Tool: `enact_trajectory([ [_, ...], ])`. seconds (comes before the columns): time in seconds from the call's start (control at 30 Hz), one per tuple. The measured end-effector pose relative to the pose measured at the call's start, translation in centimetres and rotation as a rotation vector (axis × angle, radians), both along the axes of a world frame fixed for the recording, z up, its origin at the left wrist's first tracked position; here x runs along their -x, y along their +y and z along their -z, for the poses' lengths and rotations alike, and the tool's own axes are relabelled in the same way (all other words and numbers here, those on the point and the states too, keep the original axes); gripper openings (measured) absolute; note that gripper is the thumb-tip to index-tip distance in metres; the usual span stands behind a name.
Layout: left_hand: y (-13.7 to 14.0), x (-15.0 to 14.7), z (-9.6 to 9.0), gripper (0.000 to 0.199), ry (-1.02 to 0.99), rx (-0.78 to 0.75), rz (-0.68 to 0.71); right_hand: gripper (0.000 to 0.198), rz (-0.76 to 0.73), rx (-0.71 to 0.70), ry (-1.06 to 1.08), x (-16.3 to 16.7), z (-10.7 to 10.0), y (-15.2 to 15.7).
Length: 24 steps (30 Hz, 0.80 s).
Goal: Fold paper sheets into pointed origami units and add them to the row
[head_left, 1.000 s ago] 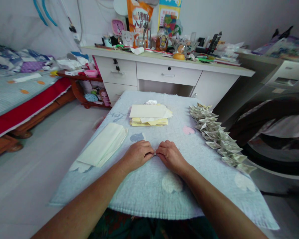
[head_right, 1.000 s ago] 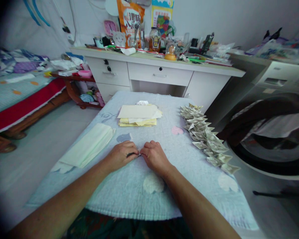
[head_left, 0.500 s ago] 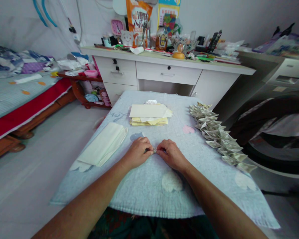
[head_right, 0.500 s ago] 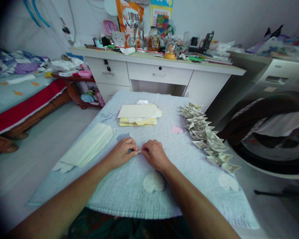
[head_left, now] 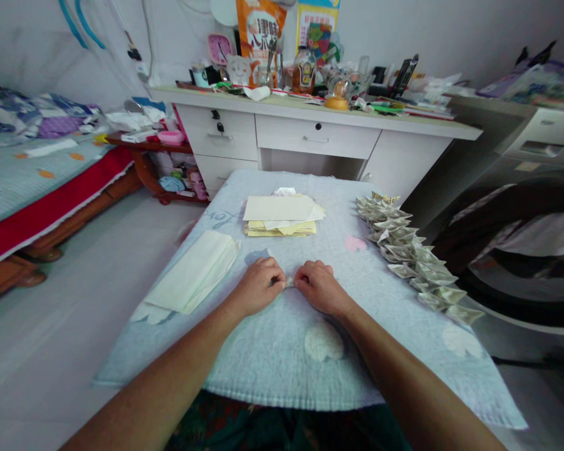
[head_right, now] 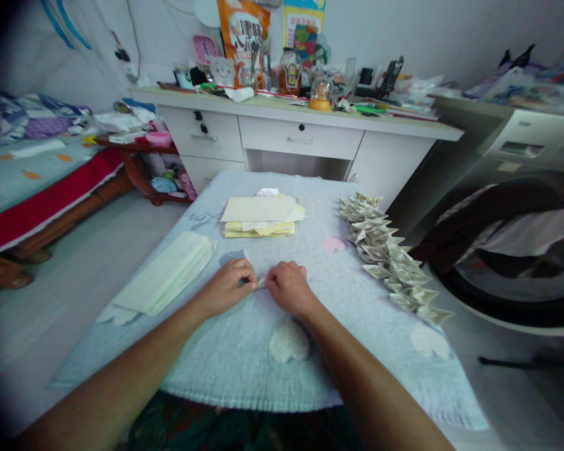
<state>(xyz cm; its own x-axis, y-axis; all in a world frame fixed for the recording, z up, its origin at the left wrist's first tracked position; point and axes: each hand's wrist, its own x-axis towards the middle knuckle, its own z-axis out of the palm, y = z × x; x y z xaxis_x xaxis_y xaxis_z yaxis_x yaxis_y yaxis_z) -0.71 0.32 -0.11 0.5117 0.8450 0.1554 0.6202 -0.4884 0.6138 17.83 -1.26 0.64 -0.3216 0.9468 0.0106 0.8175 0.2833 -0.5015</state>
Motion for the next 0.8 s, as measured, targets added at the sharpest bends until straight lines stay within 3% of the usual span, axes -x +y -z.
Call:
enact_trajectory([
  [0.63,-0.7,-0.68,0.36,0.011,0.21,-0.027,-0.241,0.009,0.089,-0.01,-0.095,0.55,0.09,-0.22],
  [0.8,-0.63,-0.54,0.38,0.011,0.203,0.003,-0.218,0.012,0.132,-0.022,-0.08,0.5,0.31,-0.23],
])
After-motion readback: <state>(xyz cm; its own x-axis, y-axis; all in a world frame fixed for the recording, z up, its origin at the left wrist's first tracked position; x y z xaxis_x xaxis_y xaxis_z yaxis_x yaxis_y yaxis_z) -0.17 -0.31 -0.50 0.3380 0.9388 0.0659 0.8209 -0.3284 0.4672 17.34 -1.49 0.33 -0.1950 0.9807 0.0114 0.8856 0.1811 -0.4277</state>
